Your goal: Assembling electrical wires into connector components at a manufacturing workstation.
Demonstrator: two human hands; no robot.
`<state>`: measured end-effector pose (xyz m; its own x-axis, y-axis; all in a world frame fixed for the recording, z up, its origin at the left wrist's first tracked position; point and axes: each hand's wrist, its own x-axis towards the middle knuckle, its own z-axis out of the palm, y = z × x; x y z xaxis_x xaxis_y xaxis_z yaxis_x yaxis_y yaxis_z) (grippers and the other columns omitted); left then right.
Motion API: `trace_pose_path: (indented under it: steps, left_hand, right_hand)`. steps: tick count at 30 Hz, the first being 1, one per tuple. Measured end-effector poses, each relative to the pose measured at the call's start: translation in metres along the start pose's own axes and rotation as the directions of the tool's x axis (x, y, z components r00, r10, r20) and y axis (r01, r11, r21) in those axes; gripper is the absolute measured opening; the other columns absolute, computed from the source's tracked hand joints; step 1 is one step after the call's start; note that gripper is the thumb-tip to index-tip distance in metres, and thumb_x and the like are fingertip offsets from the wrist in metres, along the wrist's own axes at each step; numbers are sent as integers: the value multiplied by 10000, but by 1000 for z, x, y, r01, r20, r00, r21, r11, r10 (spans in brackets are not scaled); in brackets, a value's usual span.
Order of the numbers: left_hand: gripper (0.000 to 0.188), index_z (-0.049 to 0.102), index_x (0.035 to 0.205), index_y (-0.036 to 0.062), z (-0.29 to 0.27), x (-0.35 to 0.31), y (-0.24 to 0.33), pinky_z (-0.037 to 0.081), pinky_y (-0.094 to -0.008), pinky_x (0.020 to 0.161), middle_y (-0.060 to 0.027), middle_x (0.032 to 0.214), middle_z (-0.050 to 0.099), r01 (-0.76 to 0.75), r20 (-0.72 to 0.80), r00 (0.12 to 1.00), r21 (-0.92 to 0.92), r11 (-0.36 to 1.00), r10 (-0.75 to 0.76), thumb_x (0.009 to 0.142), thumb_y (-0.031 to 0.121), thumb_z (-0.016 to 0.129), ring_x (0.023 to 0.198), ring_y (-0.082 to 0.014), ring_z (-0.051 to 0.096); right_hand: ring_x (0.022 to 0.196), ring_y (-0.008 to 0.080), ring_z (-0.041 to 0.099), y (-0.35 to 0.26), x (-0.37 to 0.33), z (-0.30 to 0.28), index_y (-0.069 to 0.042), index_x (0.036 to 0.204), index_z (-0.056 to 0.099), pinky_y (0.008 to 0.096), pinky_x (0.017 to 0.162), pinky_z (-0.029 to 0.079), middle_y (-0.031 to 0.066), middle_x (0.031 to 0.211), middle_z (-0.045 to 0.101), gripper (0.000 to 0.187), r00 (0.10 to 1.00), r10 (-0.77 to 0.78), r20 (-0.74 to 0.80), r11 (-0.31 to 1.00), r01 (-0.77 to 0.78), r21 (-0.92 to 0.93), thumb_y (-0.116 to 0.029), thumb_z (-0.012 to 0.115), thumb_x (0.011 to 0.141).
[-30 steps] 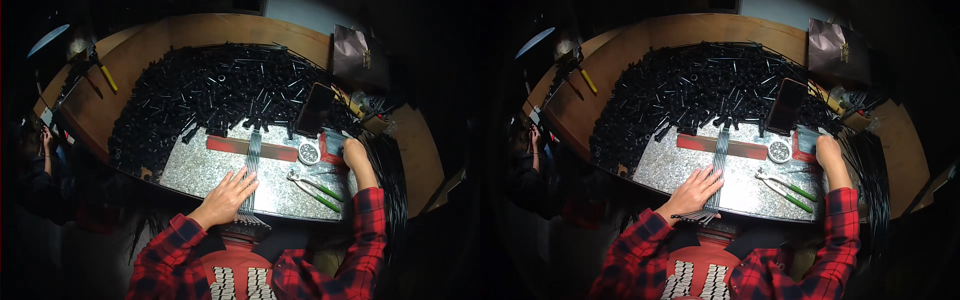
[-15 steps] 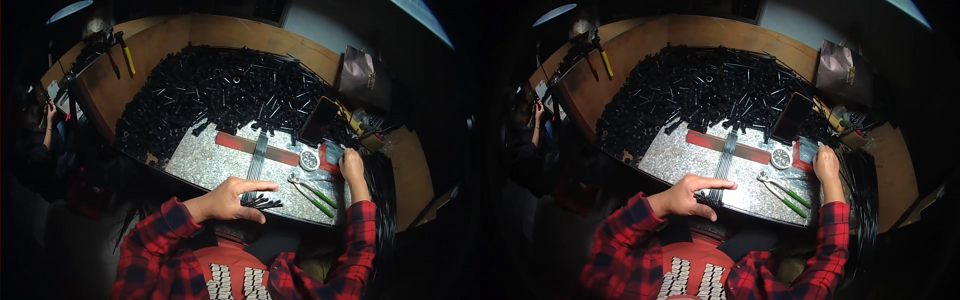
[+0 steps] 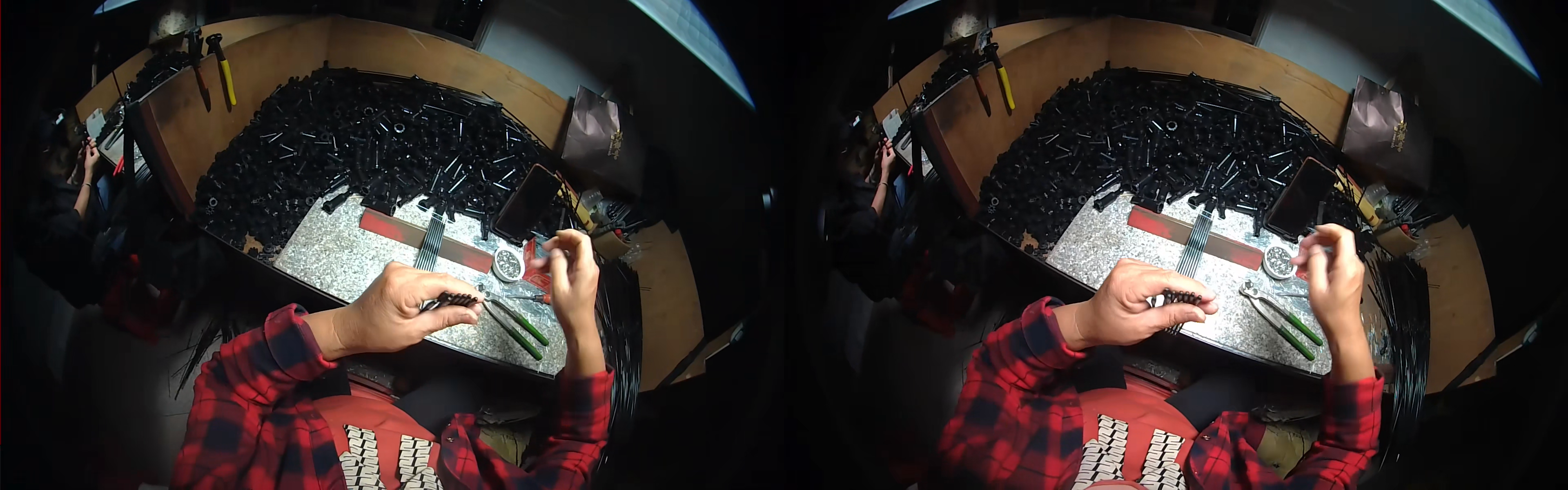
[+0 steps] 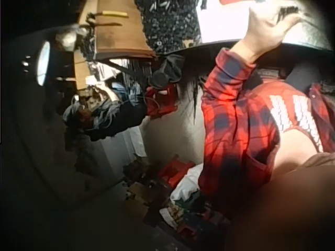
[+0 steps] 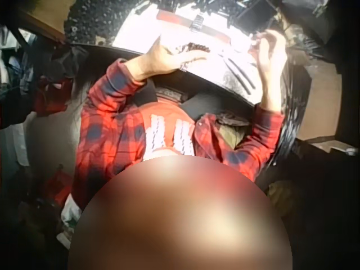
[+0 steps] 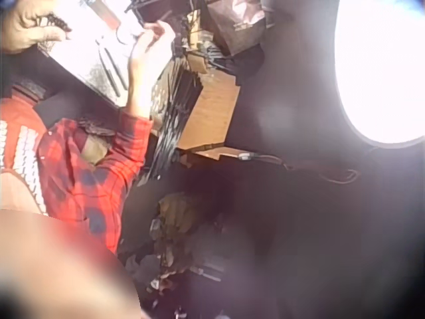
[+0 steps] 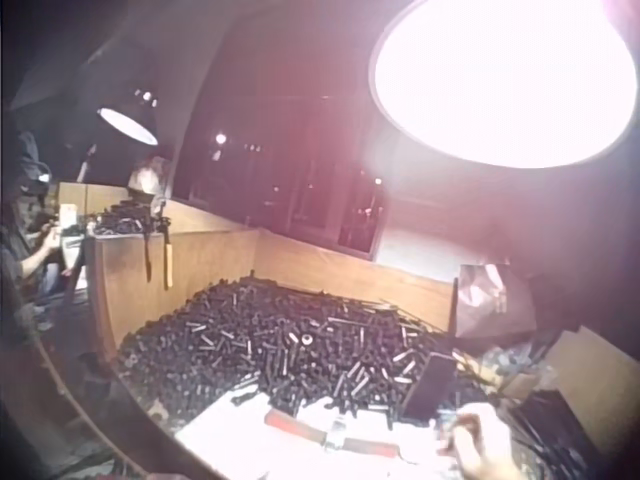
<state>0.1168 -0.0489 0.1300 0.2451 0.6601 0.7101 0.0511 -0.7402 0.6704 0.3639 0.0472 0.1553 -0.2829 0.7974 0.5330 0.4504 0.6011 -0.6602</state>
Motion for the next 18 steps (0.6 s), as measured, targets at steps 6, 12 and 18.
trace_pose_path:
  steps: [6, 12, 18]
  left_hand:
    - [126, 682, 857, 10, -1, -1, -3, 546, -244, 667, -97, 807, 704, 69, -4, 998, 5, 998, -69, 755, 61, 736, 740, -171, 694]
    - [162, 657, 957, 5, 3, 1, -8, 550, -254, 678, -103, 833, 705, 34, 12, 999, 53, 998, -35, 802, 42, 686, 771, -170, 695]
    - [213, 631, 1046, 5, -2, 3, -5, 552, -259, 690, -114, 853, 703, 32, 63, 997, 77, 997, -37, 834, 27, 647, 808, -171, 692]
  right_hand:
    - [655, 157, 621, -70, -40, 5, 39, 1088, 501, 247, 608, 508, 112, 773, 591, 311, 906, -315, 283, 949, 298, 100, 156, 449, 805]
    - [599, 202, 601, -90, -42, -1, 8, 956, 621, 283, 517, 472, 118, 749, 599, 351, 860, -434, 269, 841, 493, -222, 183, 509, 673]
    - [614, 238, 605, -92, -42, -7, 9, 973, 616, 304, 520, 479, 125, 766, 593, 374, 846, -458, 271, 829, 517, -212, 158, 543, 638]
